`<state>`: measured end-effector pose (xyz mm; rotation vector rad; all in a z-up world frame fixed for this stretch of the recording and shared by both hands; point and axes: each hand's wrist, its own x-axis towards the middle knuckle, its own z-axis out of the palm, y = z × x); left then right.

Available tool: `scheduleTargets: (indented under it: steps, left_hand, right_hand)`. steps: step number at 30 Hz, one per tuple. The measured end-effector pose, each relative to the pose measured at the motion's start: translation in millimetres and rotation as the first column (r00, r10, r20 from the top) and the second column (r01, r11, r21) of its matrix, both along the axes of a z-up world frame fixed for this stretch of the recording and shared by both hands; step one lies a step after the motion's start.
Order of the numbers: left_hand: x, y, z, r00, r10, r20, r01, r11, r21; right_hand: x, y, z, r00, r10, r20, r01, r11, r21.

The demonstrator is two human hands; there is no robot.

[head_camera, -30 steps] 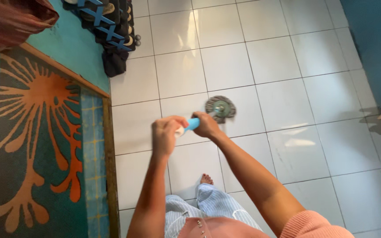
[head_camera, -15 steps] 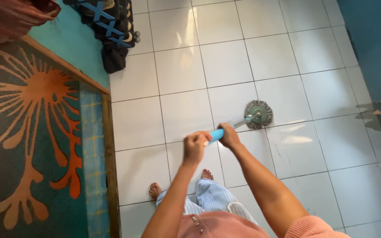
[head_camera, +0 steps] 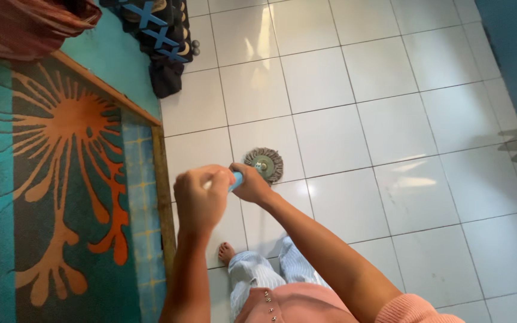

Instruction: The person mops a tiled floor using a mop, moving it in circular and back-and-forth motions across the surface.

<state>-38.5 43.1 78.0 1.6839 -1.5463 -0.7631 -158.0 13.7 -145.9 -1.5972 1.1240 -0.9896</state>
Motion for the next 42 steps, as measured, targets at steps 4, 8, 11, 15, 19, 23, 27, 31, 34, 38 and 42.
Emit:
scheduleTargets:
  steps: [4,8,11,15,19,23,27,31,34,38,42]
  left_hand:
    - [45,-11,-15,0.98,-0.073,-0.183,0.098,0.986,0.133]
    - [57,-11,-82,0.839,-0.234,-0.491,0.261,0.965,-0.014]
    - [38,7,-144,0.787,-0.176,-0.592,0.253,0.966,0.05]
    - [12,29,-203,0.778,-0.14,-0.612,0.236,0.968,0.079]
    - [39,48,-233,0.739,-0.056,-0.671,0.202,0.969,0.141]
    - [114,46,-224,0.795,-0.004,-0.606,0.13,0.978,0.165]
    - [199,32,-146,0.881,-0.02,-0.473,0.048,0.998,0.046]
    - [253,43,-46,0.987,0.149,-0.059,-0.126,0.947,0.297]
    - [279,54,-16,0.987,0.131,-0.091,-0.122,0.988,0.094]
    - [313,51,-16,0.981,0.15,-0.123,-0.134,0.982,0.131]
    - [323,43,-42,0.927,-0.073,-0.369,0.072,0.997,-0.016]
  right_hand:
    - [13,-12,-8,0.987,0.022,-0.158,-0.011,0.997,0.07]
    - [-4,-5,-55,0.925,-0.049,-0.378,0.073,0.996,0.049]
    - [-44,8,-108,0.904,-0.111,-0.414,0.098,0.994,-0.052]
    - [-84,20,-169,0.839,-0.118,-0.532,0.112,0.993,-0.044]
    - [-54,36,-209,0.824,-0.182,-0.536,0.147,0.983,-0.108]
    - [24,36,-203,0.881,-0.215,-0.421,0.13,0.966,-0.222]
    - [140,27,-158,0.955,-0.169,-0.244,0.13,0.977,-0.171]
    - [236,25,-95,0.989,-0.063,-0.132,0.035,0.979,-0.201]
    - [283,31,-55,0.997,0.061,-0.051,-0.067,0.991,-0.114]
    - [305,28,-26,0.977,0.148,-0.154,-0.149,0.989,0.005]
    - [288,24,-30,0.944,0.166,-0.285,-0.134,0.983,0.128]
